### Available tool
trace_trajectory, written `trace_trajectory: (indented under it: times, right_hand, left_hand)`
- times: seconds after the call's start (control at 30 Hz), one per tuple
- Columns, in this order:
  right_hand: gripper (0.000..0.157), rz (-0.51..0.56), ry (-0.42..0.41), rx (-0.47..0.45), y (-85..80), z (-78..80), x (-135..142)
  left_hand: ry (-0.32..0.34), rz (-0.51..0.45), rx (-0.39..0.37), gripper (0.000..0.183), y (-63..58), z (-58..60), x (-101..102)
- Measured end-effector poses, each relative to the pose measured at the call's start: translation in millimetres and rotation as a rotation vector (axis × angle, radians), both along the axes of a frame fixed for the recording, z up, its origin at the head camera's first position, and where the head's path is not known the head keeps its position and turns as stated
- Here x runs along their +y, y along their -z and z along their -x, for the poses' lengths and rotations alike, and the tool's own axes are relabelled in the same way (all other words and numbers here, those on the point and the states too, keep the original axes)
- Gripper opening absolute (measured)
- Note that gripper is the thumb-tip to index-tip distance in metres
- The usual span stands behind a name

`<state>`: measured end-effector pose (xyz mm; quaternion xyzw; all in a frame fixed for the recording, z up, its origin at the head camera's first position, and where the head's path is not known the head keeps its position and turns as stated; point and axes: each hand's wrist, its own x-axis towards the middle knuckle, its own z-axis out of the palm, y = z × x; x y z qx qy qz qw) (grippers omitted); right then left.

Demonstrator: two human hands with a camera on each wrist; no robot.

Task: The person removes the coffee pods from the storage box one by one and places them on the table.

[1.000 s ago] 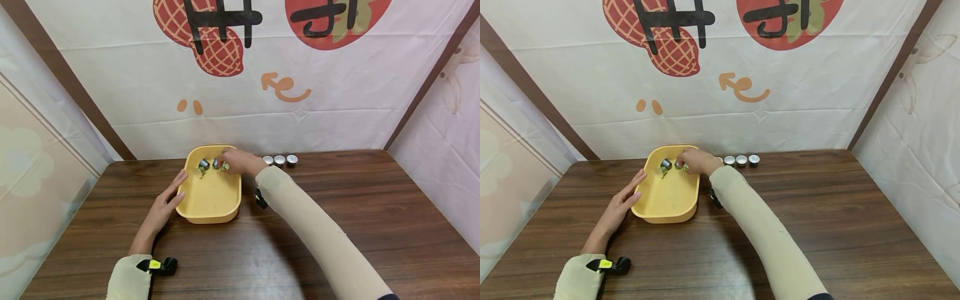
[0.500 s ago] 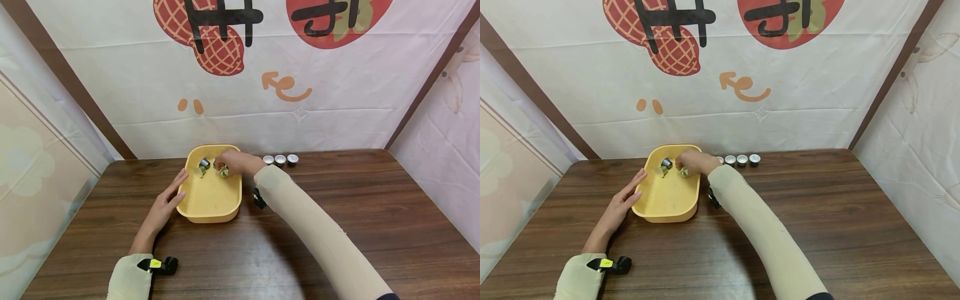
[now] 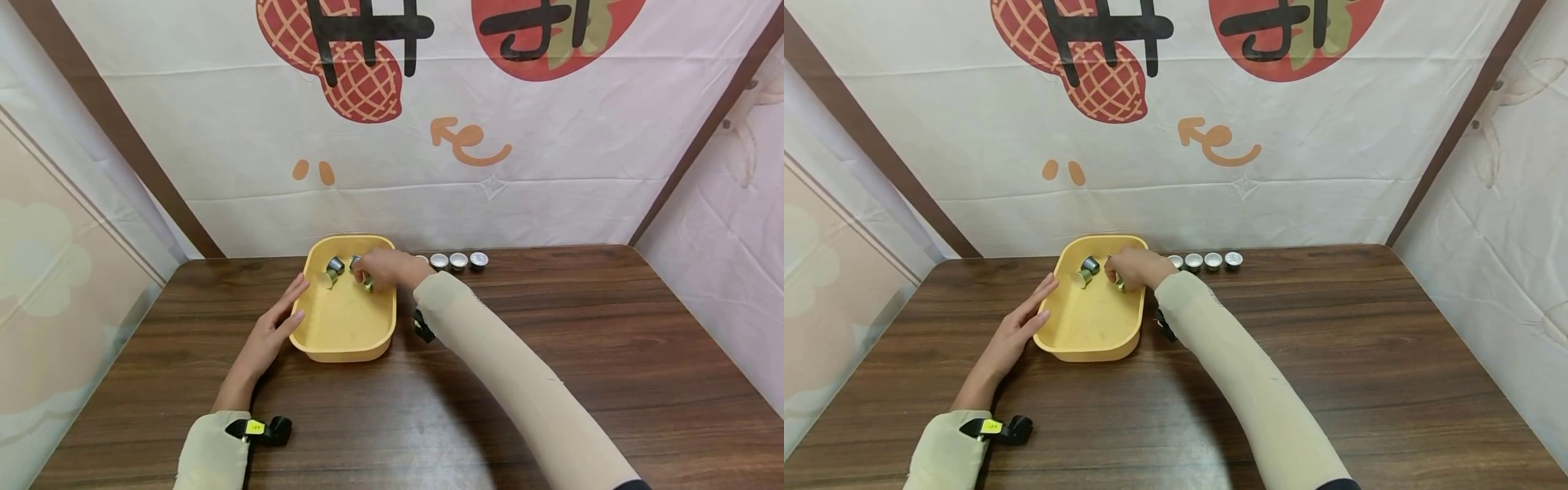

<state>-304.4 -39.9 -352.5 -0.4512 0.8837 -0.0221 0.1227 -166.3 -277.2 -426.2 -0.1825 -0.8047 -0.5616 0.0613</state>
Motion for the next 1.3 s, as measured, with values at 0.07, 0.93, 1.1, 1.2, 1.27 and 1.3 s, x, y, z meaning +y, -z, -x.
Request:
trace_trajectory:
  times: [0.07,0.93,1.1,1.2,1.27,1.3]
  right_hand:
    - [0.034,-0.004,0.005,-0.003,-0.8,-0.7,0]
    - [0.027,-0.17,-0.013,0.056,-14.2,3.6,2]
    - [0.025,-0.162,-0.013,0.061,-12.5,5.5,1]
    - [0.028,-0.153,-0.005,0.052,-12.0,6.0,2]
    - [0.029,-0.143,0.001,0.045,-11.3,6.1,2]
    - [0.029,-0.138,0.002,0.039,-10.9,6.2,2]
  left_hand:
    - [0.002,0.007,0.0,0.049,-0.8,0.2,0]
    - [-0.004,0.008,-0.009,0.048,1.7,0.0,-3]
    - [-0.011,0.012,-0.014,0.047,1.2,0.2,-3]
    - [-0.012,0.014,-0.011,0.048,0.8,-0.1,-2]
    - [-0.011,0.01,-0.007,0.048,0.4,-0.5,-1]
    - [-0.01,0.01,-0.008,0.048,0.2,-0.7,-1]
